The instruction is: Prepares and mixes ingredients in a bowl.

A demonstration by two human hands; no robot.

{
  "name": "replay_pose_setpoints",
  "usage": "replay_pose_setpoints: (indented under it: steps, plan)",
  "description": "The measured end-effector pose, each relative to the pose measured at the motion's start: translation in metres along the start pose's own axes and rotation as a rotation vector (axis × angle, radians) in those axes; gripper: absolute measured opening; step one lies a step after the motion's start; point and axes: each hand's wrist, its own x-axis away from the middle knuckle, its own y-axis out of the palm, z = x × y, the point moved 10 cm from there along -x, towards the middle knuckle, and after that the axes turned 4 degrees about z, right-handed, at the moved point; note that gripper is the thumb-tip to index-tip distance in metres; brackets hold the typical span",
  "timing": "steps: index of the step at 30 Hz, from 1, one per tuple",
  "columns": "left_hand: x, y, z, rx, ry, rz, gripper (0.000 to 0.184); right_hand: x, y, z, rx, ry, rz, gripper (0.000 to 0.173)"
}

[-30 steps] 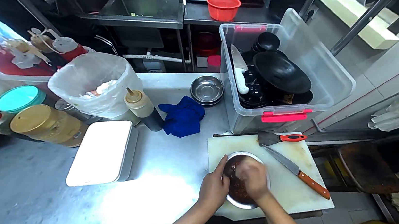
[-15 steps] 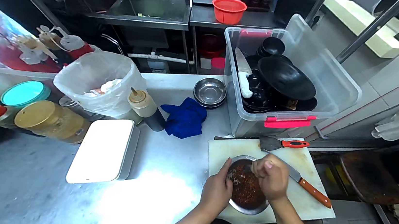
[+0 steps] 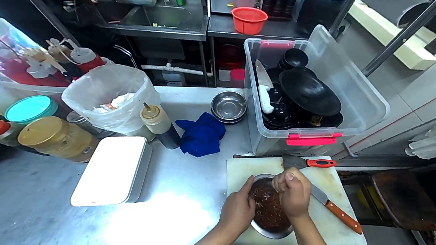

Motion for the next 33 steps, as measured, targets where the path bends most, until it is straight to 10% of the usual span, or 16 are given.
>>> replay_pose_setpoints:
  steps: [33]
  plan:
    - [0.009, 0.007, 0.004, -0.018, 0.036, 0.025, 0.067, 0.045, -0.053, -0.010, 0.083, 0.043, 0.112, 0.040]
